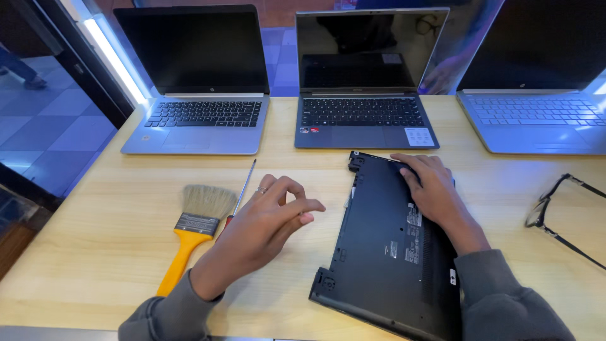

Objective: The person uses a screwdriver to remove screws from the bottom panel of a laptop. They then carefully pry open the casing and lift off the back cover to reveal the internal components.

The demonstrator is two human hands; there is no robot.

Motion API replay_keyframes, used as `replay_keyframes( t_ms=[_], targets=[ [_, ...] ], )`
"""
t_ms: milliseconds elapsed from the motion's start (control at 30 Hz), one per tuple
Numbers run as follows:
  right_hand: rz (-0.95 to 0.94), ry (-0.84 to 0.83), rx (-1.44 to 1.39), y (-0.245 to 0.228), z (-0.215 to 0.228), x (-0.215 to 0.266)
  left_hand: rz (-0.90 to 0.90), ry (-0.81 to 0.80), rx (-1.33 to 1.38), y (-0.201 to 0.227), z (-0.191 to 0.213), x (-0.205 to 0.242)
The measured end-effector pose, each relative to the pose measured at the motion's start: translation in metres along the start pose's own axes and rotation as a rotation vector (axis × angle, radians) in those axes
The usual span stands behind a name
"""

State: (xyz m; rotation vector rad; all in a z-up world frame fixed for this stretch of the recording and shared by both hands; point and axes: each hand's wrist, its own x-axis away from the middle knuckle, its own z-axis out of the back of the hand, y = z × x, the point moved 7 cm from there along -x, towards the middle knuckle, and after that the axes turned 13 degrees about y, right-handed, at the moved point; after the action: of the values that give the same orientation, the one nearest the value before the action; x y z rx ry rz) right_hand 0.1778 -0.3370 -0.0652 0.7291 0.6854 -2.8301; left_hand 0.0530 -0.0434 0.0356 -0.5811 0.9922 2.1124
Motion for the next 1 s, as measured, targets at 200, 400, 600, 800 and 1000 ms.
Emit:
replay_keyframes(
  t_ms=[200, 400, 600, 800, 1000],
  targets=[
    [0.048, -0.023, -0.078, -0.022, 0.011, -0.008, 0.241, 0.022, 0.472, -0.036, -0.022, -0.002],
    [0.129, -0.025, -0.084, -0.022, 0.010, -0.010, 0.517, -0.047, 0.792, -0.040, -0.033, 0.017],
    [0.108, -0.023, -0.055, -0.020, 0.011, -0.011, 0.547, -0.067, 0.717, -0.047, -0.036, 0.029],
    [0.143, 0.022, -0.053, -0.022, 0.020, -0.014, 0.354, -0.068, 0.511, -0.040, -0.030, 0.024],
    [0.173, 0.091, -0.044, -0.026, 0.031, -0.014, 0.256, -0.124, 0.324, -0.034, -0.034, 0.024]
  ],
)
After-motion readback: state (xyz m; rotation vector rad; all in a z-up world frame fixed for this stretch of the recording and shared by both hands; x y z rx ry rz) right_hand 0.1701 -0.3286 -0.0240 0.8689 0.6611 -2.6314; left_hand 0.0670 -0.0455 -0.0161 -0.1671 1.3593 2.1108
